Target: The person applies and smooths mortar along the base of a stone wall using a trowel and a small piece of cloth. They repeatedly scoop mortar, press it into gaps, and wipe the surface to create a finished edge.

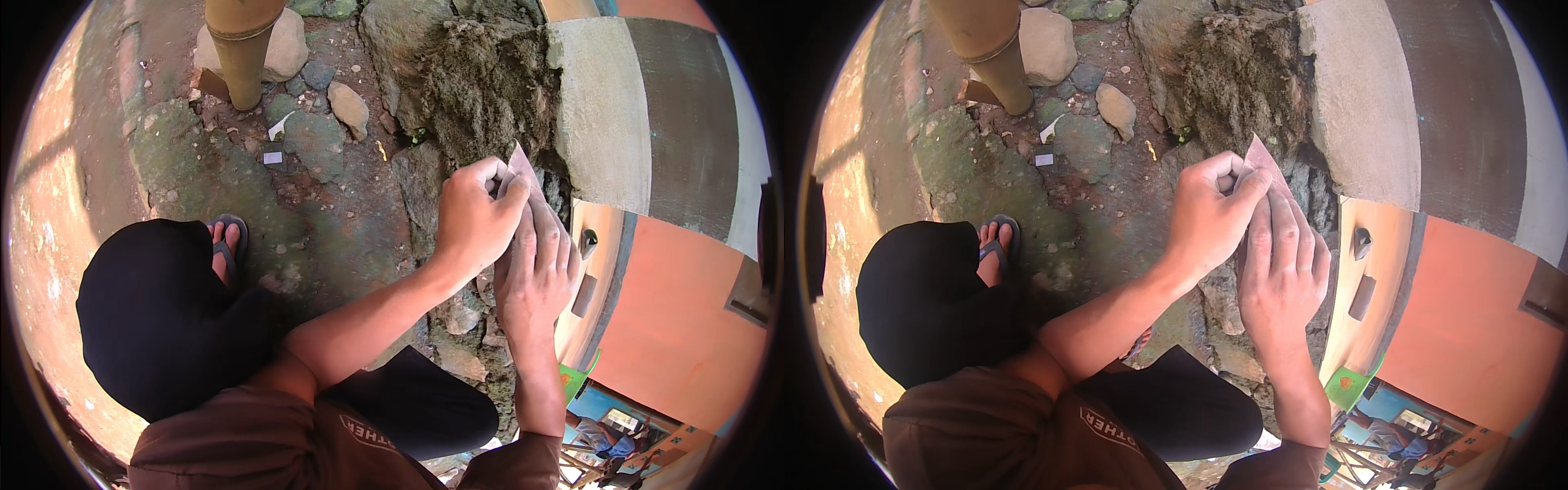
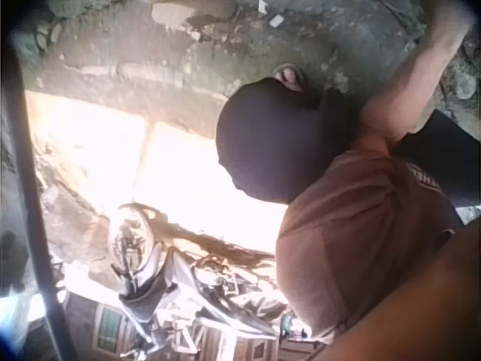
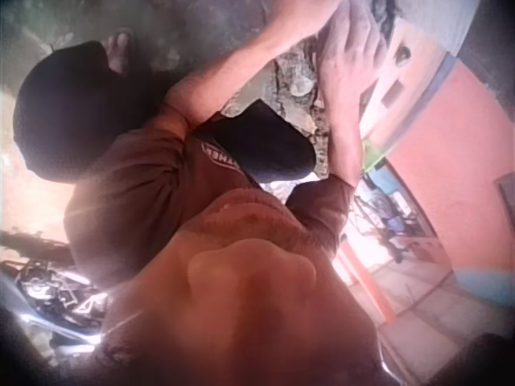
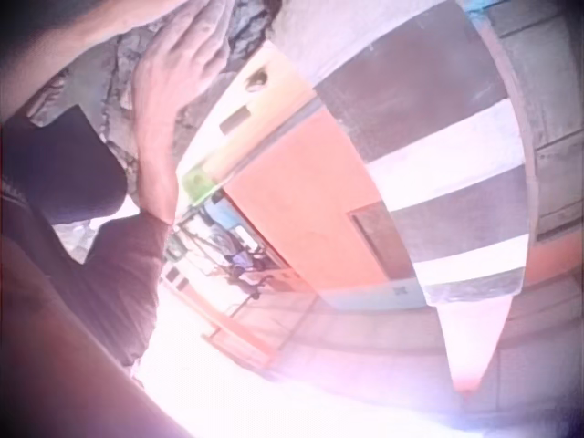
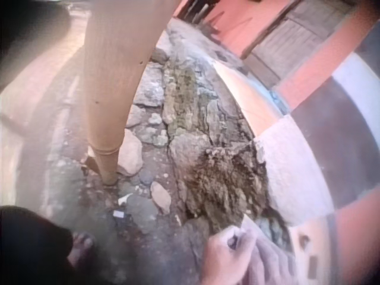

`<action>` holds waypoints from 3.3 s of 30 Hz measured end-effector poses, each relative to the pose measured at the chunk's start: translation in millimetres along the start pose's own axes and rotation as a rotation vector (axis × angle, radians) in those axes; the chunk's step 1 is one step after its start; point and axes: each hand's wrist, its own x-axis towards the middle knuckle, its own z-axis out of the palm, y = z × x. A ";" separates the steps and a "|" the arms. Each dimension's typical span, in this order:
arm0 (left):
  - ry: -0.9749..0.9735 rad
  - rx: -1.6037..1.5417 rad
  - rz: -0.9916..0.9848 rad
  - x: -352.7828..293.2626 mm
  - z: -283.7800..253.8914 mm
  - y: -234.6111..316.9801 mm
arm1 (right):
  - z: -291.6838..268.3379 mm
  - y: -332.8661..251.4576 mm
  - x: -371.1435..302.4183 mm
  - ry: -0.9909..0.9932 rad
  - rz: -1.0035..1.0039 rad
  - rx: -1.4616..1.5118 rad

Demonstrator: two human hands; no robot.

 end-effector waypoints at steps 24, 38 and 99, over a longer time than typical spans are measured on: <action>0.548 -0.469 0.077 42.3 -73.3 43.4 | 84.8 51.6 134.2 0.383 0.109 -0.181; 0.565 -0.460 0.055 43.5 -70.0 36.8 | 82.2 59.8 132.3 0.444 0.188 -0.199; 0.445 -0.500 0.049 35.0 -53.3 35.7 | 61.0 75.3 190.8 0.241 0.065 -0.403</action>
